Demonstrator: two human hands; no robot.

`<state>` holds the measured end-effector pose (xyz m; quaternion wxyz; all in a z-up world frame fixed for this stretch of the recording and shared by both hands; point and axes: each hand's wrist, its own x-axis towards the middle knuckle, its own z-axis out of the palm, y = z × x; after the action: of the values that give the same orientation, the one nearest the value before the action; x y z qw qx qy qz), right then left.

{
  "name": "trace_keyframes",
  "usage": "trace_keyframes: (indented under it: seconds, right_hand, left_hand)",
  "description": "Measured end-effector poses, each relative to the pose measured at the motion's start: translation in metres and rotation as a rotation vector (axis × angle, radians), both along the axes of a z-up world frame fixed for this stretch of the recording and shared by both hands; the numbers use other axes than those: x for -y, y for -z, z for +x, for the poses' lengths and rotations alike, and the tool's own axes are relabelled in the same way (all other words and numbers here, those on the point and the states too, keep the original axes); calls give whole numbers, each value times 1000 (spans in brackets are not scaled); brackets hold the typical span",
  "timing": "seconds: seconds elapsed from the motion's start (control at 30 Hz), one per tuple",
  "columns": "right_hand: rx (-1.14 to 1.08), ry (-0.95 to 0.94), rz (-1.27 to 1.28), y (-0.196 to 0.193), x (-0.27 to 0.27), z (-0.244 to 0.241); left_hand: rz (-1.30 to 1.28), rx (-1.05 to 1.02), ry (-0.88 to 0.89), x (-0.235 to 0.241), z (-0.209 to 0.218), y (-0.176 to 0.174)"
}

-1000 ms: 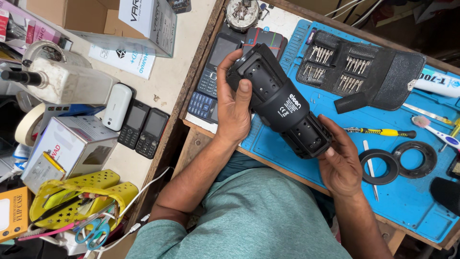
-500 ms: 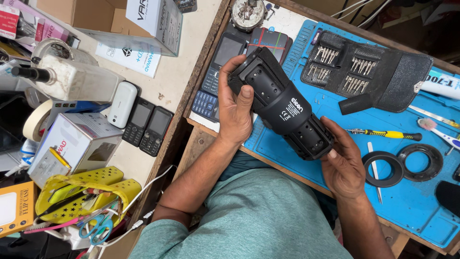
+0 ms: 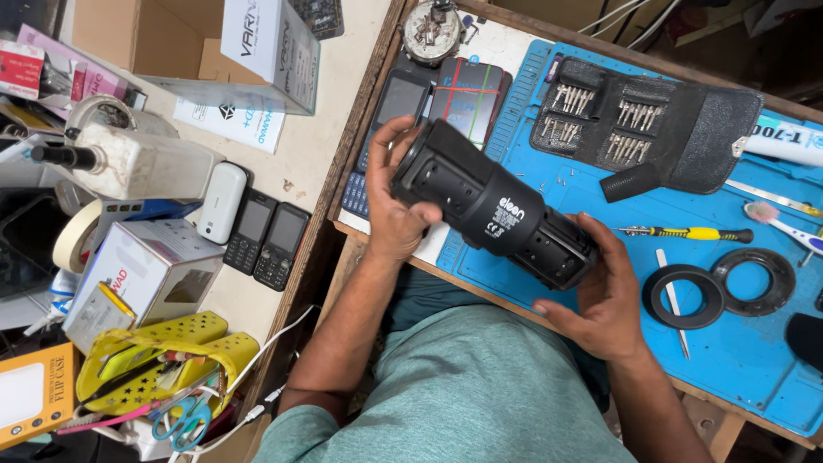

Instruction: The person assembles a cylindrical electronic device by attaching a black foam cover and a circular ring to its body. They repeatedly fit and remove the cover, align it with the device, and secure it in place while handling the device with both hands.

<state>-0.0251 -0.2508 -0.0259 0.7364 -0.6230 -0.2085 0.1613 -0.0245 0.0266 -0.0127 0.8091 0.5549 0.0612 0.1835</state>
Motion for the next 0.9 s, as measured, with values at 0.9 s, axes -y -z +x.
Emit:
trace_keyframes:
  seconds: [0.9]
  right_hand:
    - [33,88,-111,-7,-5,5]
  left_hand:
    - [527,85,72,-21,-17,-24]
